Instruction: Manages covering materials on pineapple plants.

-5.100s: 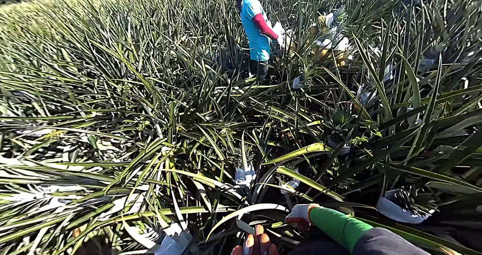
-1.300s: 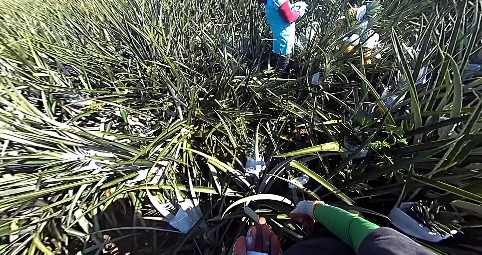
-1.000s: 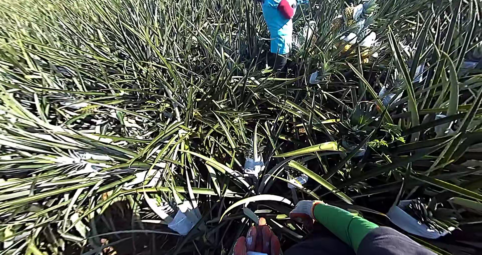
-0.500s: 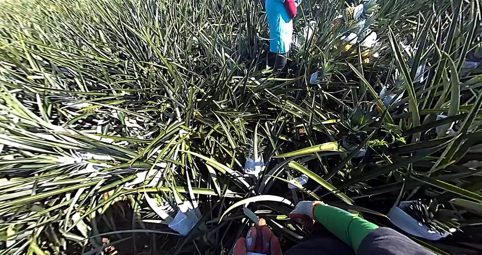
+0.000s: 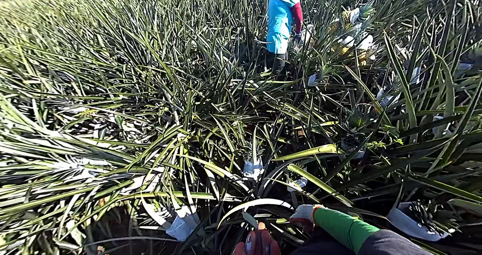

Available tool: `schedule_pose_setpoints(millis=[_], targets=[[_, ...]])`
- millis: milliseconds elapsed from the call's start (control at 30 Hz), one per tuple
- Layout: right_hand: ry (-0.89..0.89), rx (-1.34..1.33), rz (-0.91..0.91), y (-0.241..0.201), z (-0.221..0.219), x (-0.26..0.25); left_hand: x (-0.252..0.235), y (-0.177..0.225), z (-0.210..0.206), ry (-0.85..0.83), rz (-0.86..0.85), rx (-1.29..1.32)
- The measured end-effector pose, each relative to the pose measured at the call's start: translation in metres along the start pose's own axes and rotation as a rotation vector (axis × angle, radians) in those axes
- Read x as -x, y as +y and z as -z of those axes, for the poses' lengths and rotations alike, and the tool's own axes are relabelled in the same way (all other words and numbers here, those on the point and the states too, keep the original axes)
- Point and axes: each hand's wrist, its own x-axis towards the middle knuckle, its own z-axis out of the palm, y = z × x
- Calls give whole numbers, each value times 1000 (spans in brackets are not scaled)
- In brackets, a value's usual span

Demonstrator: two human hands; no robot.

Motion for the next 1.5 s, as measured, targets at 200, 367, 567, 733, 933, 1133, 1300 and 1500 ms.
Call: schedule_pose_setpoints(millis=[200, 367, 567, 733, 933, 1133, 1300, 1500], targets=[[22, -75, 160, -20, 7, 31, -9, -2, -18, 44, -69, -144], [70, -202, 568, -51, 35, 78, -32, 14, -50, 42, -135, -452], [46, -738, 939, -65, 80, 187, -65, 32, -93, -46, -141, -635], [121, -1011, 1275, -50, 112, 251, -98, 39, -112, -260, -148, -658], [294, -1048, 1428, -28, 127, 279, -126, 30, -146, -410, -147, -623], [406, -977, 1505, -22, 126, 297, -143, 26, -165, -441, -165, -674], [461, -921, 1509, -21, 128, 302, -150, 26, -173, -444, -159, -680], [591, -844, 1571, -24, 138, 318, -164, 36, -180, -530, -165, -669]])
